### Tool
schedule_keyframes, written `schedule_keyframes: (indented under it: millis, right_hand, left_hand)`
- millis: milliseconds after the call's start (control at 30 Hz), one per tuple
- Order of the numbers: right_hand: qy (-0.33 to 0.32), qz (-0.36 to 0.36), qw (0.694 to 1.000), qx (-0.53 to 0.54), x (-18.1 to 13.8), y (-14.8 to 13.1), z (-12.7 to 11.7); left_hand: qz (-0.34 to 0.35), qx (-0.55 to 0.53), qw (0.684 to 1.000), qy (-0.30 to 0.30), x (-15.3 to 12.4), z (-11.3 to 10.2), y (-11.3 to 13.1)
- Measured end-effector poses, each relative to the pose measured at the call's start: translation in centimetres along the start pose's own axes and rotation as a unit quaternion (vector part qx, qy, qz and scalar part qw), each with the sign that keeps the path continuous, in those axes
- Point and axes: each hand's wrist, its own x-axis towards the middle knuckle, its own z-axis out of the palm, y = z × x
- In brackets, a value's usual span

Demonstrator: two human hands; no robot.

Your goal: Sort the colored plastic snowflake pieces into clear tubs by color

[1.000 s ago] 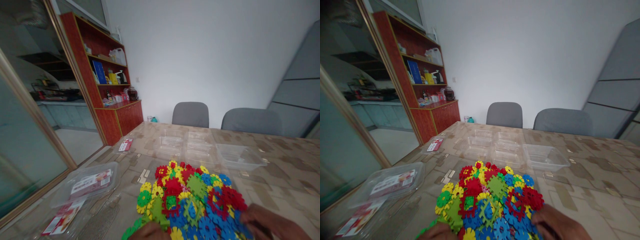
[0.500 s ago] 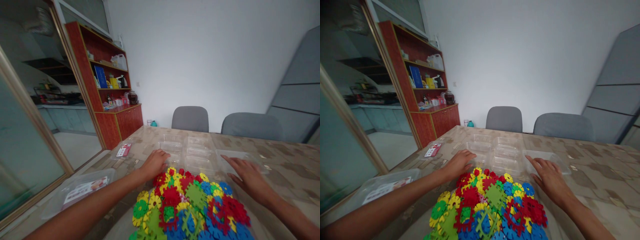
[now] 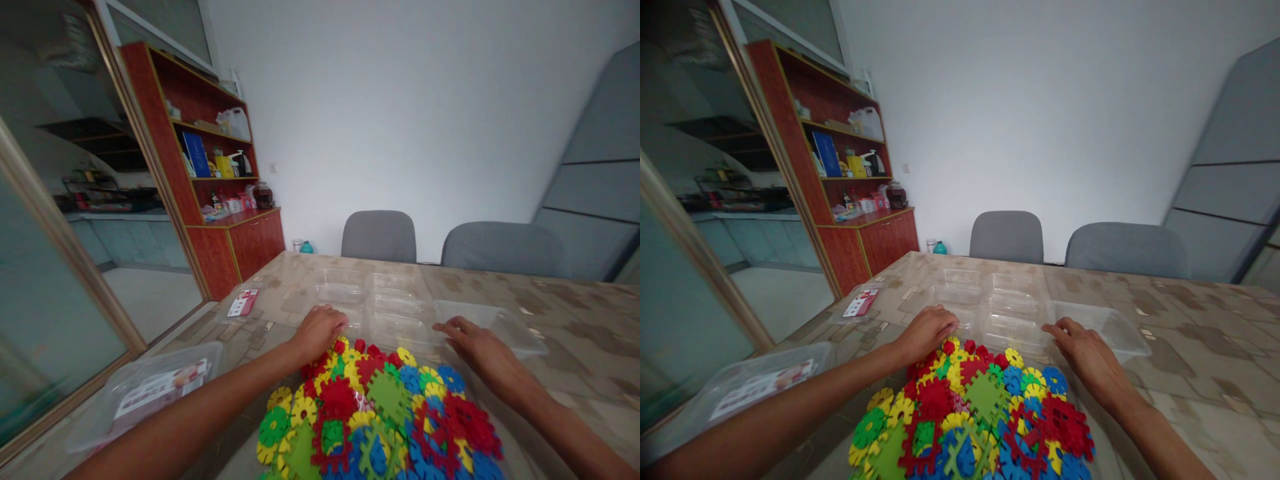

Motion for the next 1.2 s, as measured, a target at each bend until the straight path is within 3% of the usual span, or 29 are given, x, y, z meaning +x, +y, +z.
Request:
schedule_keyframes:
  millis: [600, 933, 1200]
  right_hand:
    - [0.012, 0.008, 1.000, 0.012, -1.8, 2.3, 0.1]
    - [0.009, 0.017, 1.000, 0.005, -2.1, 3.4, -0.4]
    - [0.033, 0.045, 0.998, 0.025, -3.8, 6.2, -1.1]
  left_hand:
    - [-0.019, 0.022, 0.999, -0.015, 1.5, 0.1, 2.5]
    - [-0.030, 0.037, 0.999, -0.024, 0.9, -0.1, 1.2]
    - [-0.054, 0.047, 0.997, -0.025, 0.2, -0.6, -0.3]
